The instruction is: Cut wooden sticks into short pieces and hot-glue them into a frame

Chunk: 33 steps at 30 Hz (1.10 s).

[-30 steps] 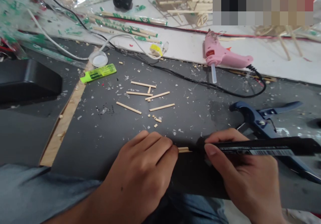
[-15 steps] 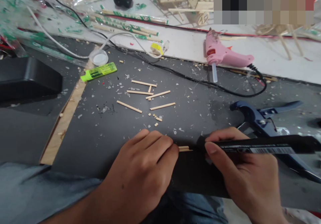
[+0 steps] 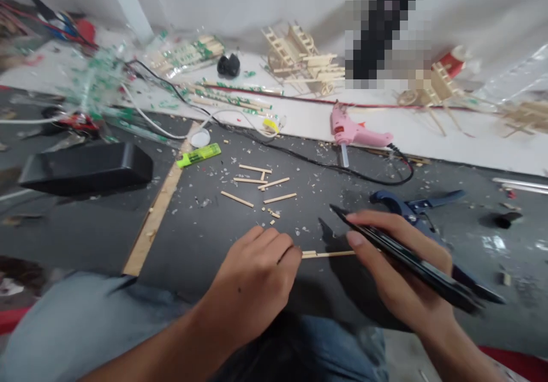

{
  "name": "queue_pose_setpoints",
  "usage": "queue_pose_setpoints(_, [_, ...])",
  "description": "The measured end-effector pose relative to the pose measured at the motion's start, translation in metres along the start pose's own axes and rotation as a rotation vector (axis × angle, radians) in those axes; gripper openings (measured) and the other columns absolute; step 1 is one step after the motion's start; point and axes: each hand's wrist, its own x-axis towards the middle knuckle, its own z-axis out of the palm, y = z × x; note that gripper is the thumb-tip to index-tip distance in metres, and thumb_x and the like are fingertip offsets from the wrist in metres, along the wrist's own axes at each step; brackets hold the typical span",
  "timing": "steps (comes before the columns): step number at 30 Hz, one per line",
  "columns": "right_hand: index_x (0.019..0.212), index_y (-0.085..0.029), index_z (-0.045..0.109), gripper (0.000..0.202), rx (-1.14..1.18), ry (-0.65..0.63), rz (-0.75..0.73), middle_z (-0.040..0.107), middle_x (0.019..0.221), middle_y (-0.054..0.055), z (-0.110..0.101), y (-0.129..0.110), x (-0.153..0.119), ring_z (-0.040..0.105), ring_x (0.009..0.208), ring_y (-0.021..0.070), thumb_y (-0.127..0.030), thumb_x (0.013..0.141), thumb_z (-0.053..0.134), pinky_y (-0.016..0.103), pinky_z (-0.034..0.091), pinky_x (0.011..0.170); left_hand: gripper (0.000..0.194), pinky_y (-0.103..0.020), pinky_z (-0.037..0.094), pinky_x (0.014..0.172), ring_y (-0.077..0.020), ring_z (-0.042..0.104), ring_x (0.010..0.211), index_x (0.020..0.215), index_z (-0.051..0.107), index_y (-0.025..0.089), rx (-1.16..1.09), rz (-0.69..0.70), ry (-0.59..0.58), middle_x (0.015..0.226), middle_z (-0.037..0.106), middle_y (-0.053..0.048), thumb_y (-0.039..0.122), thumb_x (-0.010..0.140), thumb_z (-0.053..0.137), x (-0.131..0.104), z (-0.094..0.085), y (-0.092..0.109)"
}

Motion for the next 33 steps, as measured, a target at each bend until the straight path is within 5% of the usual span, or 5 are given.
queue_pose_setpoints(8, [0.156,-0.023,0.043,0.074,-0.520,-0.374,-0.505,0.054,0.151,0.014,-0.004,0.004,0.077,0.050,0.136,0.0354,-0.002,0.085,0.046,0.056,0.047,0.107,0.014,-0.037,0.038,0.071,-0.0210,0.057,0.075,0.088,0.066,0.019,0.192,0.004,-0.031,0.083,0.064,-0.003,0.017,0.098,0.057,-0.003,-0.007,-0.005])
queue_pose_setpoints(13, [0.153,-0.026,0.046,0.053,-0.521,-0.293,-0.364,0.054,0.152,0.011,-0.051,0.054,0.047,0.049,0.141,0.0326,-0.031,0.101,0.046,0.057,0.040,0.116,0.015,-0.035,0.038,0.072,-0.0196,0.061,0.081,0.086,0.065,0.016,0.215,0.077,-0.020,0.084,0.066,-0.003,0.012,0.098,0.057,-0.006,-0.006,-0.003])
queue_pose_setpoints(19, [0.155,-0.018,0.043,0.096,-0.627,-0.397,-0.172,0.049,0.155,0.021,-0.099,0.137,0.029,0.042,0.145,0.0452,-0.065,0.076,0.072,0.062,0.035,0.117,0.021,-0.035,0.038,0.073,-0.0194,0.061,0.081,0.086,0.068,0.017,0.228,0.060,-0.007,0.086,0.068,-0.004,0.015,0.101,0.053,-0.007,-0.007,-0.002])
queue_pose_setpoints(25, [0.145,-0.019,0.058,0.072,-0.674,-0.383,-0.243,0.060,0.145,0.016,-0.110,0.123,0.027,0.057,0.133,0.0371,-0.056,0.083,0.064,0.052,0.045,0.112,0.016,-0.034,0.040,0.079,-0.0191,0.062,0.088,0.091,0.071,0.020,0.212,0.026,-0.029,0.092,0.069,-0.003,0.014,0.098,0.058,-0.007,-0.011,0.001])
queue_pose_setpoints(33, [0.096,-0.023,0.073,0.024,-0.679,-0.155,-0.198,0.076,0.095,0.017,-0.103,0.113,0.011,0.073,0.086,0.0424,-0.033,0.076,0.064,0.052,0.054,0.068,0.016,-0.035,0.049,0.082,-0.0222,0.067,0.087,0.080,0.072,0.016,0.155,-0.084,-0.147,0.083,0.071,-0.008,0.015,0.091,0.061,0.006,-0.023,0.012])
